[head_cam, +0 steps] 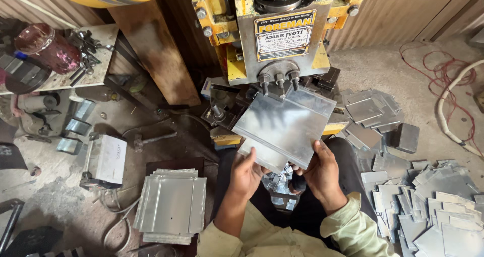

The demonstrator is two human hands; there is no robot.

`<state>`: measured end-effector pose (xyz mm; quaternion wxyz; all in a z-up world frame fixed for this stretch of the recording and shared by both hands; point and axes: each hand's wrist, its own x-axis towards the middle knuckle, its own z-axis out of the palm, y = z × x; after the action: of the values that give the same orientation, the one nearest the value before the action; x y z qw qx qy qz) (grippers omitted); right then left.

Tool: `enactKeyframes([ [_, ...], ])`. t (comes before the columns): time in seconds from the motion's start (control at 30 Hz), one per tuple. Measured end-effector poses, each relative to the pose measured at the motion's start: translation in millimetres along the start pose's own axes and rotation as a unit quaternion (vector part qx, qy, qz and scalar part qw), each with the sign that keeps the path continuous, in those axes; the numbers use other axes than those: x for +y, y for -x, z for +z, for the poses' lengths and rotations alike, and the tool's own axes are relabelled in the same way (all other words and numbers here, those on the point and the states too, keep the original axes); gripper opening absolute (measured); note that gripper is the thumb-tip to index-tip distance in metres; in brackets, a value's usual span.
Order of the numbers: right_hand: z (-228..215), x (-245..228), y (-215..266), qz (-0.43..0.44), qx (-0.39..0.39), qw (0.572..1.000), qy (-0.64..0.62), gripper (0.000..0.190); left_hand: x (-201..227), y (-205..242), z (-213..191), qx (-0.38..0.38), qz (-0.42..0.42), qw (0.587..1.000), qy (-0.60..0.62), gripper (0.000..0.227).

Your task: The person repeatedly picks up rectangular metal sheets from a stack and places them into a yellow hydraulic press. After the press operates, the person removes the processed sheets and places them into a separate pile. This cycle is performed continuously throughout the video.

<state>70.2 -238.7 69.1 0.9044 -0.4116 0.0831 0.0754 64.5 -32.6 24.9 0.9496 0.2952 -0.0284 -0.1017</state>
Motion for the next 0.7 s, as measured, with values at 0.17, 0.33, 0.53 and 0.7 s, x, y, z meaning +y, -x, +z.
enactKeyframes([
  [0.17, 4.2, -2.6, -11.9, 0.059, 0.035, 0.998, -0.002, 0.042, 4.5, 10.2, 10.2, -0.003, -0.003, 1.0, -0.004, 0.058],
  [0.33, -62.2, 5.5, -18.9, 0.069, 0.032, 0.992, 0.1, 0.039, 19.6, 27.6, 12.2, -0.045, 0.021, 0.998, 0.035, 0.063],
  [0.53, -113.2, -16.7, -35.8, -0.173, -0.147, 0.931, 0.286, 0.059, 24.0, 24.3, -22.9, 0.015, -0.071, 0.985, -0.16, 0.052],
  [0.7, -56.1, -38.3, -33.1, 0.061, 0.179, 0.975, -0.119, 0.063, -8.7, 5.8, -8.5, 0.091, -0.033, 0.99, -0.102, 0.045],
])
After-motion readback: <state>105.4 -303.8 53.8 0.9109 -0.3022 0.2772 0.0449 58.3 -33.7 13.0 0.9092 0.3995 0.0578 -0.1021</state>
